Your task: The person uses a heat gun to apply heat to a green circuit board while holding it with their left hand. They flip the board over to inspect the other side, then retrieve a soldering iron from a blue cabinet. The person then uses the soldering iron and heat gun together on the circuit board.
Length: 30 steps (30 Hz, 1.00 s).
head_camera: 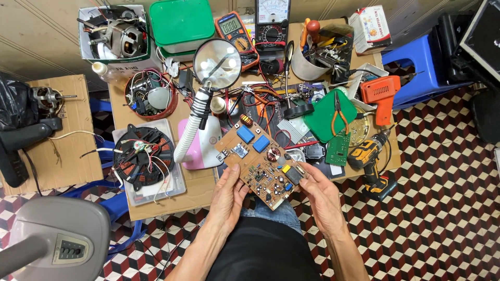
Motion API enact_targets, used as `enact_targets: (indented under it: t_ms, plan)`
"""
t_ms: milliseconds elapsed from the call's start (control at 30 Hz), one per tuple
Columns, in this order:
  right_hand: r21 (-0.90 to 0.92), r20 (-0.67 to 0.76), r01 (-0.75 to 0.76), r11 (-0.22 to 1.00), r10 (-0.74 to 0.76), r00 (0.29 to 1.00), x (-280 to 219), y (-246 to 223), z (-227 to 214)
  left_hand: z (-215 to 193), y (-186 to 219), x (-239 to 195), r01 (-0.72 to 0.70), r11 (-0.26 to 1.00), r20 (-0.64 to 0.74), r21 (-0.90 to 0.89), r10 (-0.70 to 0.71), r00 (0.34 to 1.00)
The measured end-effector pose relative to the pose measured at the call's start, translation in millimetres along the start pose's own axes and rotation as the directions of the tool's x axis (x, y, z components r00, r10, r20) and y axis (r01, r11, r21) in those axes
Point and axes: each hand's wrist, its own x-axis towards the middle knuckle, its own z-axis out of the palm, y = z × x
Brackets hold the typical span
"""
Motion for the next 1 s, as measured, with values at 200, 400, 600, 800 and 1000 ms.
enact_targets:
  t_ms: [200, 400, 600, 800, 1000]
  plan:
    - [-0.033, 0.030, 0.019, 0.999, -0.018, 0.999, -1, -7, 7, -1, 1, 0, 0.006, 1.000, -0.017, -0.015, -0.006, 1.000]
    - [-0.025, 0.034, -0.002, 1.000, 0.002, 0.999, 0, -4, 3, -11, -7, 6, 0.004, 0.999, -0.005, -0.039, -0.004, 1.000]
    - [-0.028, 0.022, -0.035, 0.999, 0.036, 0.999, 1, -6, 5, -10, -6, 6, 0.010, 0.999, -0.003, -0.039, -0.010, 1.000]
    - [-0.055, -0.003, -0.044, 0.998, 0.044, 0.999, -1, -8, 7, -14, -7, 8, 0.011, 0.999, -0.020, -0.039, -0.012, 1.000]
    - [-0.038, -0.009, -0.044, 0.998, 0.044, 0.999, 1, -3, 4, -16, -7, 9, 0.013, 0.998, -0.014, -0.057, -0.014, 1.000]
